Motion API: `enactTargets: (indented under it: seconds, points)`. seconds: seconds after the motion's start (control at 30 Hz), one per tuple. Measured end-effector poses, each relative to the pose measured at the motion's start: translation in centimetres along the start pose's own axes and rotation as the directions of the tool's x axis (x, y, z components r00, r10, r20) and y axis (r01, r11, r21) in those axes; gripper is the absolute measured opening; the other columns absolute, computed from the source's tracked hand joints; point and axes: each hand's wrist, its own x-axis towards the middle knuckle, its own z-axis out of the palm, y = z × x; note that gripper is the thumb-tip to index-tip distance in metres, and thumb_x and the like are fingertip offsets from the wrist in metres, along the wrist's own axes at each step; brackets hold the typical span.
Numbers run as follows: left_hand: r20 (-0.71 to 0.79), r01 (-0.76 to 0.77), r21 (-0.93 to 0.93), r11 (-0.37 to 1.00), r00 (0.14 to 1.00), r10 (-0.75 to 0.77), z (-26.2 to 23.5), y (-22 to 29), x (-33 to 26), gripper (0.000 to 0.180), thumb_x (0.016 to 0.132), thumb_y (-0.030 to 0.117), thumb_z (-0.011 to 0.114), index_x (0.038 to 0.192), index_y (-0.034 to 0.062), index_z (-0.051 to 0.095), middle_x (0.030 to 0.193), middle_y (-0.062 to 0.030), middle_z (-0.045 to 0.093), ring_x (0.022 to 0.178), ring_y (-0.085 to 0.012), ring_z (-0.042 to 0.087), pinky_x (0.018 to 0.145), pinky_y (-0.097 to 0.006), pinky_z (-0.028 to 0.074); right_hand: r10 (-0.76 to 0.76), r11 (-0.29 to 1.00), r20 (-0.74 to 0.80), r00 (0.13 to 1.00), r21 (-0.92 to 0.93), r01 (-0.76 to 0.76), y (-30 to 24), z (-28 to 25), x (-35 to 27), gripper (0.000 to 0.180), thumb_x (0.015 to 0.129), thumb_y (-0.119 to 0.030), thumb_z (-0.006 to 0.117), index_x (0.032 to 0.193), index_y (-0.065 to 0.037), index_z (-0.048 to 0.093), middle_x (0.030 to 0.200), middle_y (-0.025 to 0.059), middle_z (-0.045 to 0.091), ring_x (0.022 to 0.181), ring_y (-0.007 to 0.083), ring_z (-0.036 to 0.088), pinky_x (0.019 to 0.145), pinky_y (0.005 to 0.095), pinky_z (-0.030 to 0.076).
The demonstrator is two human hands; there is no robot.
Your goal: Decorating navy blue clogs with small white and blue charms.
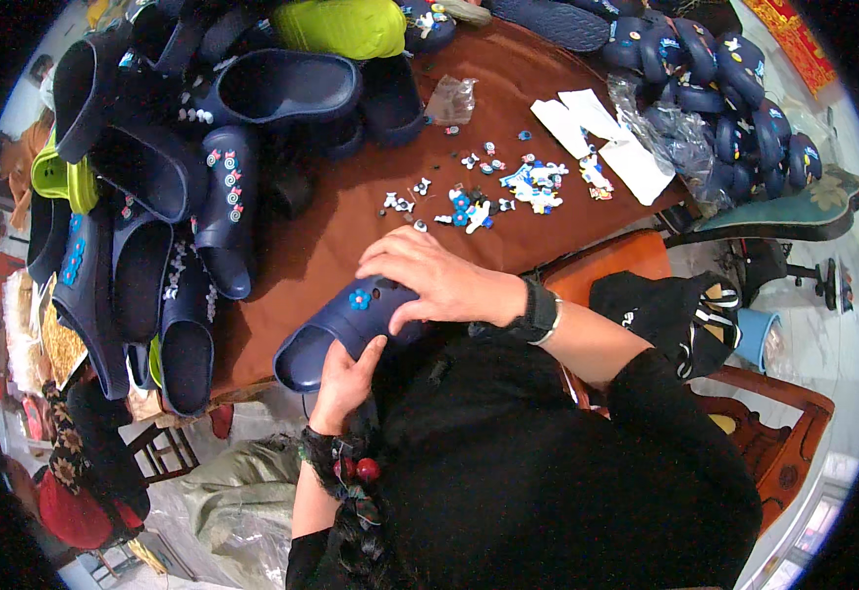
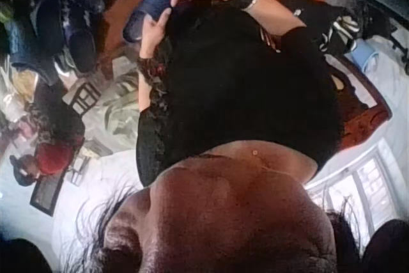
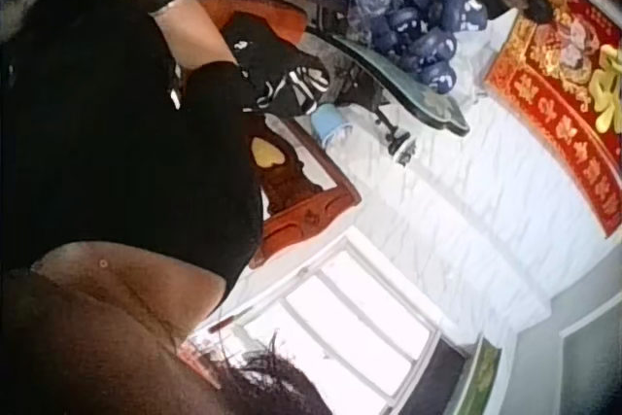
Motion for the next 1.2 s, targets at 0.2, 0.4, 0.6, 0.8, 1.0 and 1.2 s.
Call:
enactTargets:
  seconds: [0.2,0.4,0.6,0.8,1.0,1.2]
  points:
    - [-0.03,-0.037,-0.019,0.999,0.999,0.036,0.0,-1.0,0.5,0.038,0.091,0.01,0.062,0.126,-0.002,0.052,0.12,-0.009,0.061,0.111,-0.0176,0.056,0.097,-0.032,0.043,-0.058,0.991,0.09,0.994,-0.116,0.068,0.6,1.8,1.8,0.058,0.067,-0.026,0.077,0.118,-0.008,0.056,0.118,0.0079,0.055,0.115,0.029,0.047,0.098,0.044,0.036]
    - [-0.083,-0.004,-0.088,0.996,0.997,-0.003,0.5,0.3,0.4,0.038,0.091,0.008,0.063,0.125,-0.0042,0.051,0.121,-0.009,0.061,0.111,-0.0174,0.056,0.098,-0.031,0.042,0.09,0.982,-0.121,0.989,-0.156,-0.109,4.3,-3.5,0.3,0.04,0.069,-0.023,0.078,0.103,-0.008,0.063,0.104,0.0078,0.063,0.103,0.0285,0.056,0.089,0.0402,0.044]
    - [-0.081,0.007,-0.07,0.998,0.997,-0.013,0.0,0.0,0.9,0.037,0.09,0.007,0.064,0.124,-0.004,0.053,0.119,-0.0098,0.062,0.11,-0.0193,0.058,0.097,-0.032,0.043,0.149,0.974,-0.191,0.97,-0.139,-0.177,4.3,-3.9,-2.9,0.042,0.07,-0.022,0.08,0.103,-0.005,0.061,0.107,0.0091,0.062,0.105,0.0295,0.056,0.091,0.039,0.046]
    - [-0.131,0.135,-0.021,0.991,0.982,-0.137,0.7,2.1,0.8,0.04,0.09,0.008,0.064,0.126,-0.0034,0.051,0.122,-0.0105,0.06,0.111,-0.0193,0.056,0.098,-0.032,0.042,0.201,0.976,-0.312,0.929,-0.015,-0.217,3.1,-0.1,-4.4,0.044,0.072,-0.023,0.079,0.108,-0.005,0.06,0.114,0.0133,0.056,0.112,0.032,0.051,0.097,0.0407,0.041]
    - [-0.115,0.06,-0.066,0.996,0.991,-0.068,0.4,0.7,0.5,0.041,0.091,0.007,0.063,0.128,-0.0033,0.05,0.122,-0.011,0.06,0.11,-0.0184,0.057,0.098,-0.032,0.043,0.245,0.966,-0.309,0.919,0.002,-0.257,2.3,0.7,-3.0,0.046,0.069,-0.022,0.079,0.107,-0.005,0.058,0.113,0.0128,0.051,0.11,0.0323,0.046,0.098,0.0422,0.037]
    - [-0.128,0.046,-0.045,0.998,0.99,-0.051,0.5,1.1,0.6,0.041,0.09,0.005,0.062,0.128,-0.0035,0.05,0.122,-0.0112,0.06,0.11,-0.019,0.057,0.098,-0.032,0.043,0.16,0.976,-0.34,0.927,-0.083,-0.199,1.6,1.0,-4.4,0.059,0.06,-0.02,0.084,0.109,-0.006,0.053,0.117,0.0125,0.047,0.112,0.0339,0.045,0.097,0.0444,0.037]
